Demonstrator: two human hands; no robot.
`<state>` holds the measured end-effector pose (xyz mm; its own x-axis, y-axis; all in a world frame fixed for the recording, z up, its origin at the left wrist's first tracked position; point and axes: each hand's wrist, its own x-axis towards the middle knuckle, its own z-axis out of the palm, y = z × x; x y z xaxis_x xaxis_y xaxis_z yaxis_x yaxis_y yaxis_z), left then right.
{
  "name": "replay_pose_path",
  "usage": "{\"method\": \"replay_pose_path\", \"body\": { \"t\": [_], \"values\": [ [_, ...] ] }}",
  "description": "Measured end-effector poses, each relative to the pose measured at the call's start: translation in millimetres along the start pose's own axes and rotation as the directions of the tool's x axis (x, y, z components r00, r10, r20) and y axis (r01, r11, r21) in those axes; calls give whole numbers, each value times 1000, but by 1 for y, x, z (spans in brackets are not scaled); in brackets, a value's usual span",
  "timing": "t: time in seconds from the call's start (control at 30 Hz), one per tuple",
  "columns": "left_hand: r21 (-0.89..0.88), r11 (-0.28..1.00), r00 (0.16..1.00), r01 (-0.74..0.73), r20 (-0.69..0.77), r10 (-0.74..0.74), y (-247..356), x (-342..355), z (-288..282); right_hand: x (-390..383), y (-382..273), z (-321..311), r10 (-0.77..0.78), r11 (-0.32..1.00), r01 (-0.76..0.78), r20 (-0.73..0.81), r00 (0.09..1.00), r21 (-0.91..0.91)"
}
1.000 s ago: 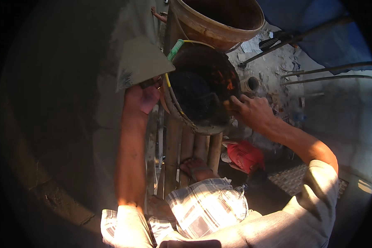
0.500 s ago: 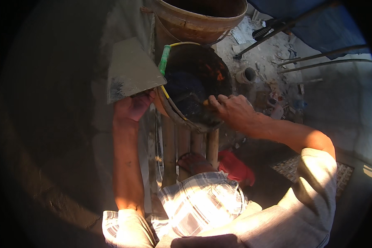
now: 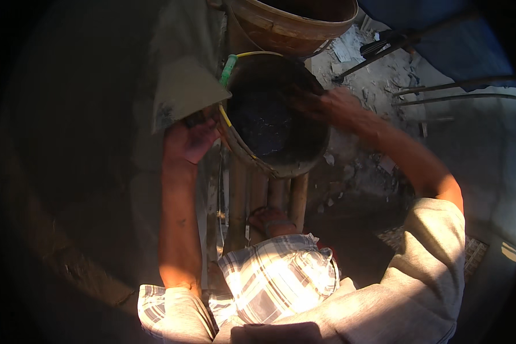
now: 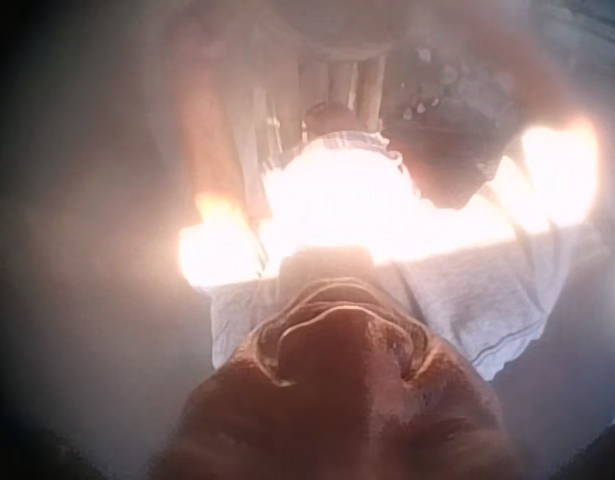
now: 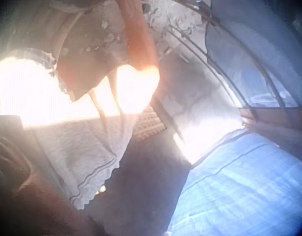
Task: The person applies plaster to a concrete wall using a trowel and a hawk. The person scoops wet plaster from a bucket onto a hawk, then uses a trowel to spread and smooth the plaster across the wall and ceiling surfaces of a building under construction.
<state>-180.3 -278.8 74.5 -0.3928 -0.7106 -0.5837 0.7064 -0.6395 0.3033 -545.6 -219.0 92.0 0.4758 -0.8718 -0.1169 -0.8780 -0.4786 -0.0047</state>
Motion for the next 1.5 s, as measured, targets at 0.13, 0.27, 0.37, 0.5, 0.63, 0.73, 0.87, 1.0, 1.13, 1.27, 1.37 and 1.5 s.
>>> {"method": "replay_pose_path", "body": {
  "t": [0.13,0.27,0.37,0.5,0.63,0.73,0.87,1.0,1.13,1.27,1.37,1.5],
  "values": [
    [-20,1000,998,1,-67,-3,-8,-6,14,-18,28,8,-123,986,151,298,947,-73],
    [90,996,983,-5,-184,22,-23,-20,26,-31,34,-12,-254,962,268,187,949,-50],
    [53,988,945,-146,302,124,-51,1,-22,-33,18,2,-94,977,70,-115,989,-201],
    [252,938,964,-238,180,197,-86,-35,11,-53,3,31,170,962,-175,-45,984,-208],
    [35,993,970,-114,220,104,-91,-38,1,-70,-7,32,244,968,-232,151,958,-97],
    [-9,990,948,-142,288,138,-98,-36,-4,-58,2,14,201,980,-196,266,943,-46],
    [34,986,949,-165,277,149,-102,-34,2,-47,18,-4,123,991,-137,435,892,0],
    [13,986,955,-165,250,156,-108,-37,-5,-44,25,-4,33,964,-172,551,834,203],
    [76,978,952,-192,258,167,-95,-34,7,-56,23,19,-29,938,-164,541,841,307],
    [174,981,961,-91,272,41,-70,-20,12,-81,0,38,-6,832,-275,505,863,482],
    [129,984,952,-122,295,79,-54,-11,28,-97,-20,46,22,680,-420,556,831,601],
    [247,959,987,-137,112,112,-16,21,26,-82,-64,17,117,453,-666,701,703,592]
  ]
}}
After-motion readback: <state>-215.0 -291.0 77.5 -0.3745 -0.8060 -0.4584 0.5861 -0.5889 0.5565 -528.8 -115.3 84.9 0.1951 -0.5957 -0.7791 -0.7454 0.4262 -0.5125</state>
